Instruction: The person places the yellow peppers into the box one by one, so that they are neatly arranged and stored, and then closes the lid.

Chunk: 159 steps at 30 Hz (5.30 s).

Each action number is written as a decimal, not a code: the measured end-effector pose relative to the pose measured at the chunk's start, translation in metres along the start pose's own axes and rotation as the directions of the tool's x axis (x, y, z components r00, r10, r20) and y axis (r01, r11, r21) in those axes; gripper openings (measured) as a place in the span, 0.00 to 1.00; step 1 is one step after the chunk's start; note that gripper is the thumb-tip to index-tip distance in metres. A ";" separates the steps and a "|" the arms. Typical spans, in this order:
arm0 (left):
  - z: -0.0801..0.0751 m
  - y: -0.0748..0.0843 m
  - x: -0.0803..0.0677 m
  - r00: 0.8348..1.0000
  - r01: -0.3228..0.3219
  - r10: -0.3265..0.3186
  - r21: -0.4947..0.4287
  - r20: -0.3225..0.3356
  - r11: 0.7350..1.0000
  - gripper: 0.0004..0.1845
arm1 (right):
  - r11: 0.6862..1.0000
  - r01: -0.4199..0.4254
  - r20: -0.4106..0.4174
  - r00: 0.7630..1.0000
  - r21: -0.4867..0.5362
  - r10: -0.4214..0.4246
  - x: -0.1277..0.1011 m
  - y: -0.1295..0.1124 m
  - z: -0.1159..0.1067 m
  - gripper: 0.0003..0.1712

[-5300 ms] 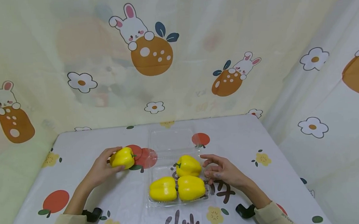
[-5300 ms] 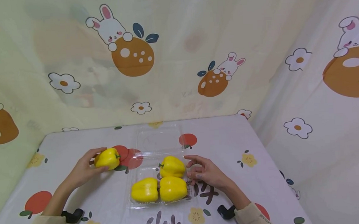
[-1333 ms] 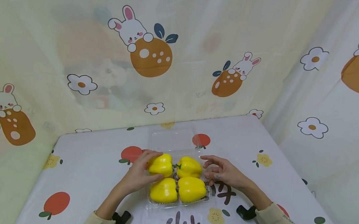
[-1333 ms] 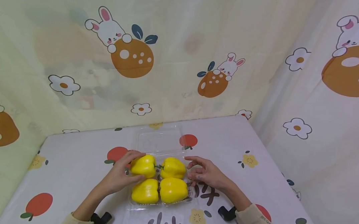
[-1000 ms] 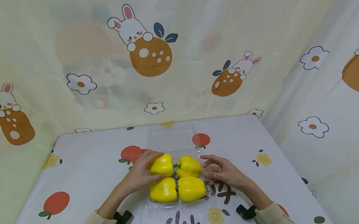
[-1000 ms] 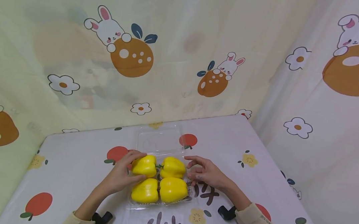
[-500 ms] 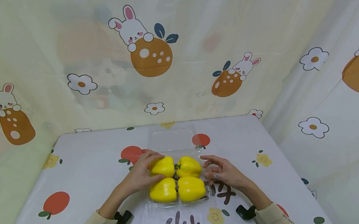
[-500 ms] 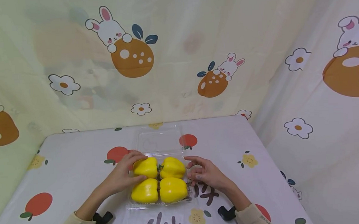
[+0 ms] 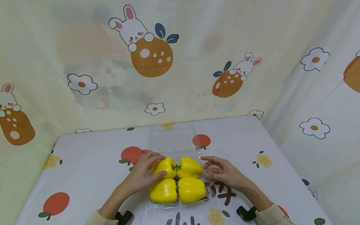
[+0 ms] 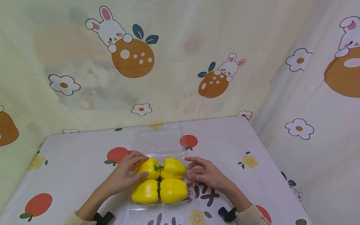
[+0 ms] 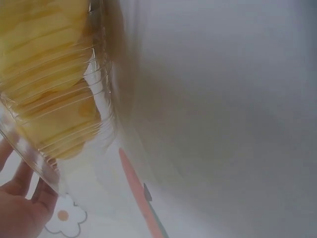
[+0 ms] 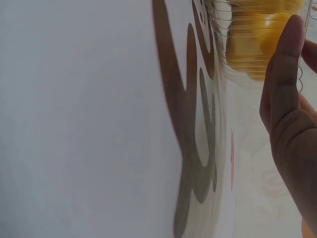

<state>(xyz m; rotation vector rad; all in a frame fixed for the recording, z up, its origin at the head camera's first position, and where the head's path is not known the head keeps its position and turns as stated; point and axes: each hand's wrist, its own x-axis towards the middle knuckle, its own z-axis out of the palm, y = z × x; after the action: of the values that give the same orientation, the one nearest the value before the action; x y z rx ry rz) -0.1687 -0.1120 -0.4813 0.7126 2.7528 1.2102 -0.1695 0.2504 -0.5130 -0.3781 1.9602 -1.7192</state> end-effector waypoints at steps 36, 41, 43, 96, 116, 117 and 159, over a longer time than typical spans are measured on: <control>0.016 0.000 0.002 1.000 -0.026 0.026 0.096 0.006 0.995 0.26 | 1.000 -0.001 -0.001 1.000 -0.002 0.001 0.000 0.000 0.001 0.43; 0.018 0.002 0.000 1.000 -0.022 0.023 0.120 -0.006 0.993 0.27 | 1.000 -0.007 -0.006 1.000 -0.007 0.007 0.000 0.000 0.002 0.43; 0.019 0.001 0.000 1.000 -0.017 0.018 0.118 -0.008 0.993 0.27 | 1.000 -0.009 -0.009 1.000 -0.010 0.009 -0.001 -0.001 0.002 0.43; -0.023 -0.048 0.012 0.971 0.145 -0.160 -0.090 -0.179 0.985 0.18 | 1.000 -0.007 -0.014 1.000 -0.017 0.007 -0.003 -0.002 0.002 0.43; -0.032 -0.066 0.040 0.864 0.487 -0.485 -0.476 0.136 0.733 0.31 | 1.000 -0.006 -0.014 1.000 0.011 0.006 0.000 0.000 0.002 0.44; -0.032 -0.068 0.041 0.864 0.487 -0.481 -0.490 0.149 0.722 0.31 | 1.000 -0.006 -0.015 1.000 0.012 0.006 0.000 0.000 0.002 0.44; -0.038 -0.065 0.048 0.864 0.406 -0.497 -0.687 0.075 0.602 0.27 | 0.999 0.038 0.014 0.999 0.022 -0.038 0.003 -0.002 0.005 0.42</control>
<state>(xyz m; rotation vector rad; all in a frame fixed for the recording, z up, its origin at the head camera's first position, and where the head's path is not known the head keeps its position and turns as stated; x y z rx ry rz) -0.2453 -0.1554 -0.4945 -0.1526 2.0417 1.9651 -0.1691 0.2441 -0.5123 -0.4218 1.9339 -1.7551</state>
